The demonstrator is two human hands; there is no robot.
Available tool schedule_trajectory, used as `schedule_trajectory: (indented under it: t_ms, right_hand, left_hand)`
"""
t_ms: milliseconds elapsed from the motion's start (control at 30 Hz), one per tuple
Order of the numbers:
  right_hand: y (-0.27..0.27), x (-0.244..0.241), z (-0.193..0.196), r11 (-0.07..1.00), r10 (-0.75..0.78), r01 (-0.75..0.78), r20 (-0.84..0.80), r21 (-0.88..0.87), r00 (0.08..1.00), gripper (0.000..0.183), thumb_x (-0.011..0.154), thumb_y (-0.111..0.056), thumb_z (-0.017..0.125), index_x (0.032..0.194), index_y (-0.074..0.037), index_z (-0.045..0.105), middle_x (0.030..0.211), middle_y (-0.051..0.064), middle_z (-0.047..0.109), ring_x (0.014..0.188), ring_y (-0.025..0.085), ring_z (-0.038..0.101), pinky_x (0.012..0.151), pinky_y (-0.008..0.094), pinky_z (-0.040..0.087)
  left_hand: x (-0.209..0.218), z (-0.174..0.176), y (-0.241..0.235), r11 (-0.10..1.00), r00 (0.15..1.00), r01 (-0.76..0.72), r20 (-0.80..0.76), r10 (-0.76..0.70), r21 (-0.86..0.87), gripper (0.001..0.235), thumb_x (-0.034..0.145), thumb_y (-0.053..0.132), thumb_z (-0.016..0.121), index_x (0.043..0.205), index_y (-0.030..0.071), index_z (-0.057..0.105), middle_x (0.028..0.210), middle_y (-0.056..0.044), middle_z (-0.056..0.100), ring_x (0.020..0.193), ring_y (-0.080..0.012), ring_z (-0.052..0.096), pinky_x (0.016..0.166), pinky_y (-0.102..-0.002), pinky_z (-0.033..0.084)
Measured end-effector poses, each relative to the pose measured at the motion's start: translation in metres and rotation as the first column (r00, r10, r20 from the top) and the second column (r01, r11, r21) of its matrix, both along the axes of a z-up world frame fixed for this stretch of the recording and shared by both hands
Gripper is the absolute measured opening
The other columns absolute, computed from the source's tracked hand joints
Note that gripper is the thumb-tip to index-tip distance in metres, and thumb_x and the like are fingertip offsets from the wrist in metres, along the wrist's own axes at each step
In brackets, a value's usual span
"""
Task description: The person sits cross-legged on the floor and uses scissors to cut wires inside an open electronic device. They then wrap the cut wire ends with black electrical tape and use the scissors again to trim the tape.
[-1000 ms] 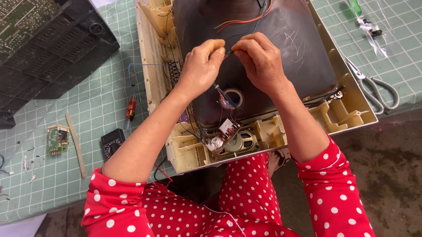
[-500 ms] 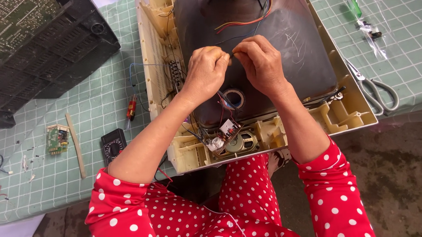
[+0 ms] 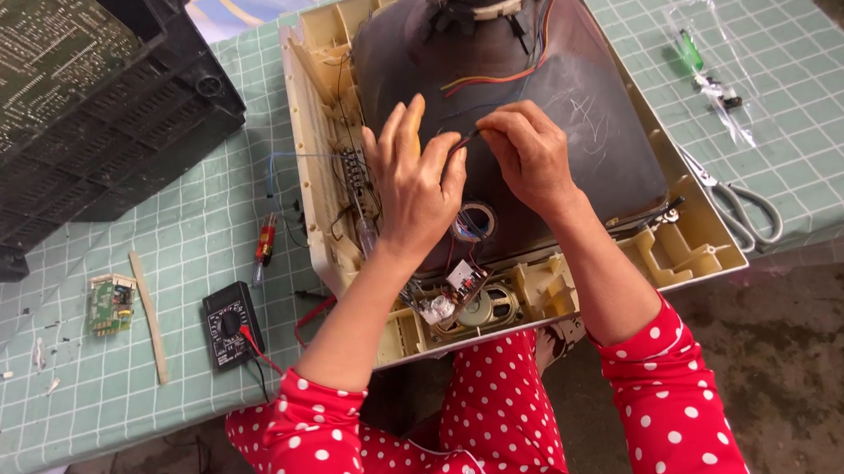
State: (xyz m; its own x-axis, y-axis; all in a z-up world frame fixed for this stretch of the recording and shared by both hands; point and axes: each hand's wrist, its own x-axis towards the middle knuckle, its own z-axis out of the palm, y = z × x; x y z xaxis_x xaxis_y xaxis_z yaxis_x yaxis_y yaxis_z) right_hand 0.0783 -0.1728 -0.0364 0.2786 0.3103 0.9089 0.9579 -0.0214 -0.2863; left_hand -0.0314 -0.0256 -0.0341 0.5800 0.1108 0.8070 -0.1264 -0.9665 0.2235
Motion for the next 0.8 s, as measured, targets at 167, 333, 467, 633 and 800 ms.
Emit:
schedule_trajectory:
  t_ms: [167, 333, 467, 633, 800]
  right_hand:
    - [0.003, 0.003, -0.006, 0.998, -0.047, 0.048, 0.019, -0.041, 0.999, 0.01, 0.101, -0.006, 0.069, 0.11, -0.007, 0.074, 0.097, 0.01, 0.069, 0.074, 0.03, 0.07, 0.064, 0.037, 0.058]
    - [0.001, -0.007, 0.005, 0.995, -0.094, 0.096, 0.052, -0.042, 0.994, 0.017, 0.1, -0.009, 0.07, 0.117, -0.007, 0.074, 0.113, 0.015, 0.067, 0.081, 0.033, 0.071, 0.067, 0.04, 0.059]
    - [0.001, -0.001, -0.002, 0.99, -0.117, 0.123, 0.089, -0.064, 0.989, 0.013, 0.101, -0.008, 0.07, 0.112, -0.011, 0.077, 0.118, 0.015, 0.066, 0.073, 0.028, 0.069, 0.061, 0.039, 0.057]
    - [-0.001, 0.003, -0.006, 0.983, -0.129, 0.139, 0.094, -0.117, 0.987, 0.006, 0.101, -0.011, 0.071, 0.103, -0.012, 0.076, 0.116, 0.013, 0.066, 0.072, 0.029, 0.071, 0.061, 0.04, 0.057]
    - [-0.003, 0.007, -0.008, 0.98, -0.168, 0.177, 0.099, -0.094, 0.981, 0.008, 0.103, -0.014, 0.071, 0.106, -0.014, 0.078, 0.114, 0.01, 0.067, 0.071, 0.027, 0.069, 0.059, 0.039, 0.056]
  left_hand:
    - [0.01, -0.021, 0.007, 0.998, 0.999, -0.002, 0.049, 0.006, -0.067, 0.011, 0.099, 0.023, 0.067, 0.099, 0.015, 0.074, 0.146, -0.013, 0.054, 0.139, -0.0371, 0.047, 0.117, -0.07, 0.02]
    - [0.008, -0.017, 0.007, 1.0, 0.995, -0.012, 0.102, 0.014, -0.016, 0.009, 0.099, 0.021, 0.069, 0.098, 0.014, 0.074, 0.145, -0.013, 0.055, 0.138, -0.0354, 0.05, 0.118, -0.068, 0.021]
    - [0.009, -0.015, 0.005, 0.996, 0.99, -0.022, 0.142, 0.009, 0.089, 0.006, 0.097, 0.019, 0.073, 0.101, 0.014, 0.075, 0.145, -0.015, 0.056, 0.137, -0.0362, 0.052, 0.12, -0.067, 0.02]
    - [0.008, -0.016, 0.005, 0.994, 0.99, -0.014, 0.144, -0.002, 0.108, 0.009, 0.096, 0.018, 0.075, 0.104, 0.015, 0.075, 0.144, -0.014, 0.057, 0.135, -0.0357, 0.054, 0.12, -0.067, 0.022]
    - [-0.021, -0.007, 0.006, 0.969, 0.992, 0.12, 0.065, -0.109, -0.216, 0.035, 0.107, 0.03, 0.059, 0.139, 0.017, 0.06, 0.145, -0.015, 0.055, 0.137, -0.0345, 0.051, 0.122, -0.065, 0.023]
